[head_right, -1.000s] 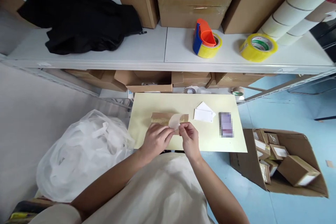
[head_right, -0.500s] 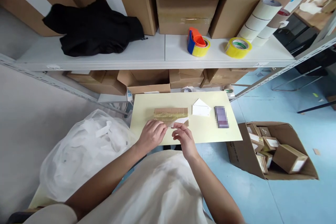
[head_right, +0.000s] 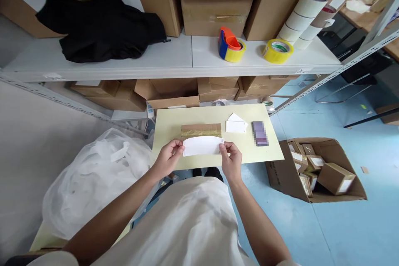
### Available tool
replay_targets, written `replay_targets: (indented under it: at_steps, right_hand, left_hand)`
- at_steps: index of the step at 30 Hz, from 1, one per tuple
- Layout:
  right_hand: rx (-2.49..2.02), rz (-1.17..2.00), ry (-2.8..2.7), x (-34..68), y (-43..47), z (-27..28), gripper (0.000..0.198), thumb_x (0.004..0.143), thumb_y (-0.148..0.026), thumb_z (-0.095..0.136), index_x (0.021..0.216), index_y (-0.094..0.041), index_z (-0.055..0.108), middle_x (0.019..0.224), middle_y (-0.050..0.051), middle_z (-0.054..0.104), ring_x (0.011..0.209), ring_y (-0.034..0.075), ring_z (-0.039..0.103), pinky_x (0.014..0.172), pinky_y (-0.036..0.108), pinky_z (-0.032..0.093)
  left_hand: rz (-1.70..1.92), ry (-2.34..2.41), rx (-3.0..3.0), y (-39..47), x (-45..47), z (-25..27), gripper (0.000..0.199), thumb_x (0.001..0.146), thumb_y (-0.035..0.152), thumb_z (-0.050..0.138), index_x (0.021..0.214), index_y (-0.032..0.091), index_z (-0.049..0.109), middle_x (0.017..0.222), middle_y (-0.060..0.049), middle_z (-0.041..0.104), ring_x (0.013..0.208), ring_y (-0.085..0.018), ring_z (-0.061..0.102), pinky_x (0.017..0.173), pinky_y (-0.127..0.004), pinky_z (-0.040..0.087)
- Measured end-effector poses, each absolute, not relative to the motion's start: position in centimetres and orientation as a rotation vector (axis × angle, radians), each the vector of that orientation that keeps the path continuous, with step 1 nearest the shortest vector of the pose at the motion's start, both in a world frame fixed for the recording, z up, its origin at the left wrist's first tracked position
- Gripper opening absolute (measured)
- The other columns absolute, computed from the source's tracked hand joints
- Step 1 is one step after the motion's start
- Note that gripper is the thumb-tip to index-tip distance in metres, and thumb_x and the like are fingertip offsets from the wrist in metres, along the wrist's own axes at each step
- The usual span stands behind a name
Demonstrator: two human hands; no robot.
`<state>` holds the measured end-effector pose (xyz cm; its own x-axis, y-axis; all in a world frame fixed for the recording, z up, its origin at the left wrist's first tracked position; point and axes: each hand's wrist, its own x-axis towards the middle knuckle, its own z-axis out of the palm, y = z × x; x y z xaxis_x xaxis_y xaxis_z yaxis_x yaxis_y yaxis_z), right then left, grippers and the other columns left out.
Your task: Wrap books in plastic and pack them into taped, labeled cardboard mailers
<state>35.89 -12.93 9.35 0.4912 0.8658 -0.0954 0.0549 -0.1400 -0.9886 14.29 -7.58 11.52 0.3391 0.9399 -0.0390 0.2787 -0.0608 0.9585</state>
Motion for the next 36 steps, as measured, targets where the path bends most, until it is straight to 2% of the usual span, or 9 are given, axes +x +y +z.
replay_targets:
  at_steps: [6,13,20,30,36]
  right_hand:
    - [-1.701,0.970,-0.852,35.8,-13.7,7.4,0.033,0.075,-0.050,0.064,0.075,-0.017,0.064,0.062,0.000,0.058,0.058,0.013,0.046,0.057,0.027,0.038]
    - [-1.869,1.026,-0.906,36.8,-10.0,3.6,0.041,0.073,-0.056,0.062,0.078,-0.015,0.067,0.066,0.004,0.064,0.053,0.013,0.047,0.053,0.027,0.038]
    - [-2.065,0.851,-1.152,37.8,-4.6,2.2,0.034,0.075,-0.051,0.061,0.078,-0.018,0.070,0.073,0.008,0.071,0.063,0.020,0.061,0.061,0.031,0.044]
    - [-2.183,0.784,-1.294,37.8,-3.7,1.0,0.024,0.079,-0.043,0.059,0.080,-0.022,0.071,0.076,0.006,0.073,0.069,0.022,0.064,0.063,0.032,0.044]
    - [-2.263,0.548,-1.568,37.0,-3.6,0.6,0.020,0.083,-0.035,0.053,0.079,-0.022,0.068,0.077,0.007,0.069,0.074,0.023,0.061,0.068,0.034,0.040]
  left_hand:
    - [0.669,1.330,1.441,-8.5,13.9,7.1,0.020,0.083,0.036,0.049,0.074,0.018,0.054,0.063,0.002,0.053,0.056,-0.010,0.048,0.055,-0.022,0.040]
    - [0.561,1.538,1.454,-5.5,15.0,4.1,0.018,0.078,0.032,0.053,0.067,0.018,0.056,0.062,0.001,0.060,0.057,-0.012,0.054,0.058,-0.024,0.042]
    - [0.464,1.673,1.540,-1.0,16.7,1.4,0.015,0.079,0.027,0.055,0.067,0.018,0.058,0.069,-0.003,0.066,0.064,-0.015,0.059,0.065,-0.026,0.044]
    - [0.425,1.732,1.631,-0.9,17.3,1.1,0.014,0.081,0.024,0.054,0.071,0.019,0.063,0.072,-0.004,0.069,0.065,-0.016,0.062,0.065,-0.028,0.046]
    - [0.241,1.827,1.784,-0.8,18.0,1.9,0.016,0.082,0.023,0.052,0.074,0.019,0.065,0.074,-0.007,0.071,0.072,-0.021,0.065,0.066,-0.030,0.044]
